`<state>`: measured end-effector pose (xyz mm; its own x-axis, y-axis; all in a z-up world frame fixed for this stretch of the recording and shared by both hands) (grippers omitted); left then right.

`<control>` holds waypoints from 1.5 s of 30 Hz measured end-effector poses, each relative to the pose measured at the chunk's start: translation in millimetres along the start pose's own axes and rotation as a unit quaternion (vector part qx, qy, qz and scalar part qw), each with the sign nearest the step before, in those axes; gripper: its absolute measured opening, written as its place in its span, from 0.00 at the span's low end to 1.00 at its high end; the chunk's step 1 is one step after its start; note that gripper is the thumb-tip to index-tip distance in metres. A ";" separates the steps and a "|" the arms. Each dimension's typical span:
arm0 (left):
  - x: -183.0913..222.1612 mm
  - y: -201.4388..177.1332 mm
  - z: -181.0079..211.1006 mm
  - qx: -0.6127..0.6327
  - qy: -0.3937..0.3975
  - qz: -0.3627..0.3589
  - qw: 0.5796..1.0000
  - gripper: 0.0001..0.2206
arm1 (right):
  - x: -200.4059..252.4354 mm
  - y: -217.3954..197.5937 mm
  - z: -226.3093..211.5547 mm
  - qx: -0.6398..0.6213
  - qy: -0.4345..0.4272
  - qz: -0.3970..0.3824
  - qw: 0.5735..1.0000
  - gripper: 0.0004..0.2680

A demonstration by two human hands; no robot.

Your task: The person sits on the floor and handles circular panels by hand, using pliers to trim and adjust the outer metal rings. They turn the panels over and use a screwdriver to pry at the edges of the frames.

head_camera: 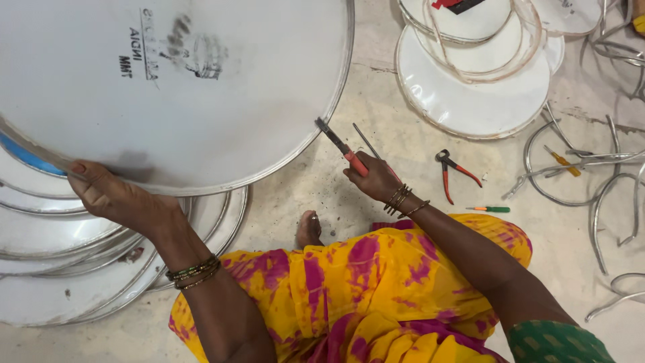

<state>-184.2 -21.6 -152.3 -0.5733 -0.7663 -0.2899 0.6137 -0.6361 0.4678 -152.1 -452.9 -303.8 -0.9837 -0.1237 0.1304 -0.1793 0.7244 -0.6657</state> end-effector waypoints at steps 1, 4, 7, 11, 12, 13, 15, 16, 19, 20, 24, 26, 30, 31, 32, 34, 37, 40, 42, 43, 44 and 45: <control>2.5 0.4 1.5 0.014 -0.015 0.014 1.000 0.18 | 0.1 1.7 1.9 -0.004 0.007 -0.007 1.000 0.12; 9.9 7.8 11.8 -0.136 0.044 0.017 0.990 0.18 | -3.2 8.2 9.1 -0.027 0.011 -0.021 0.999 0.12; 20.0 11.1 8.4 -0.175 0.051 0.012 0.983 0.17 | -10.9 16.7 18.7 -0.055 -0.001 -0.025 0.998 0.13; 61.1 37.7 12.6 -0.265 0.230 -0.085 0.933 0.18 | -20.7 27.6 42.0 -0.049 0.070 -0.049 0.995 0.13; 83.2 53.6 18.2 -0.316 0.341 -0.124 0.877 0.20 | -21.6 30.4 48.7 -0.046 0.102 -0.060 0.992 0.13; 97.6 62.8 6.8 -0.287 0.257 -0.141 0.912 0.18 | -20.2 33.5 57.3 -0.067 0.149 -0.077 0.984 0.14; 150.7 106.0 -0.2 -0.174 0.237 -0.340 0.893 0.14 | -18.9 37.6 69.1 -0.097 0.206 -0.099 0.969 0.15; 182.6 128.5 -1.2 -0.071 0.205 -0.430 0.876 0.12 | -18.8 38.4 74.2 -0.106 0.221 -0.107 0.964 0.15; 269.4 160.2 10.8 -0.144 0.298 -0.549 0.768 0.10 | -10.2 37.5 95.1 -0.129 0.255 -0.125 0.950 0.16; 289.6 163.4 12.9 -0.139 0.305 -0.578 0.744 0.12 | -8.8 37.3 102.2 -0.133 0.263 -0.129 0.947 0.17; 315.4 157.1 -13.2 -0.132 0.296 -0.620 0.715 0.12 | -7.4 47.4 123.3 -0.134 0.274 -0.137 0.942 0.18; 287.1 144.3 -41.9 -0.115 0.266 -0.531 0.796 0.17 | -12.3 49.8 126.8 -0.126 0.272 -0.137 0.944 0.19; 158.9 102.5 -148.3 -0.297 0.001 -0.340 0.892 0.19 | -18.4 46.9 107.9 -0.070 0.236 -0.134 0.960 0.20; 116.7 79.3 -164.9 -0.314 -0.057 -0.258 0.912 0.18 | -21.6 42.3 94.7 -0.051 0.213 -0.127 0.968 0.21; 74.7 47.8 -170.8 -0.296 -0.080 -0.156 0.939 0.18 | -19.3 37.2 81.8 -0.032 0.199 -0.125 0.972 0.21; 5.0 -19.6 -173.2 -0.215 -0.143 0.028 0.966 0.21 | -13.7 19.9 43.9 -0.003 0.119 -0.079 0.990 0.19; -39.1 -94.9 -162.8 -0.120 -0.196 0.189 0.955 0.31 | 7.0 -7.4 -18.5 0.031 0.010 -0.035 0.999 0.18; -38.8 -112.0 -162.0 -0.048 -0.216 0.198 0.955 0.35 | 29.3 -32.2 -65.9 0.073 -0.070 -0.031 0.994 0.19; -36.1 -107.5 -169.5 -0.035 -0.246 0.198 0.948 0.35 | 53.6 -46.2 -97.7 0.106 -0.189 0.033 0.976 0.20; -34.6 -106.5 -174.8 -0.048 -0.268 0.205 0.940 0.36 | 60.5 -51.1 -105.5 0.101 -0.210 0.029 0.972 0.20; -35.7 -107.6 -178.7 -0.064 -0.289 0.213 0.931 0.36 | 67.1 -53.7 -112.9 0.094 -0.233 0.024 0.968 0.20; -37.6 -105.2 -183.2 -0.110 -0.304 0.172 0.930 0.36 | 74.3 -55.9 -119.4 0.087 -0.255 0.020 0.963 0.20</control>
<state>-127.8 57.5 -343.6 -0.4834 -0.7771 0.4030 0.8752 -0.4179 0.2439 -213.7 -421.6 -169.1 -0.8598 -0.4477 -0.2454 -0.0977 0.6160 -0.7816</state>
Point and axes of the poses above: each hand's wrist, its own x-axis away from the middle knuckle, its own y-axis out of the palm, z = x × y, the point moved 6 cm from there along -x, towards the middle knuckle, and after that the axes turned 2 degrees about -x, right-handed, at the moved point
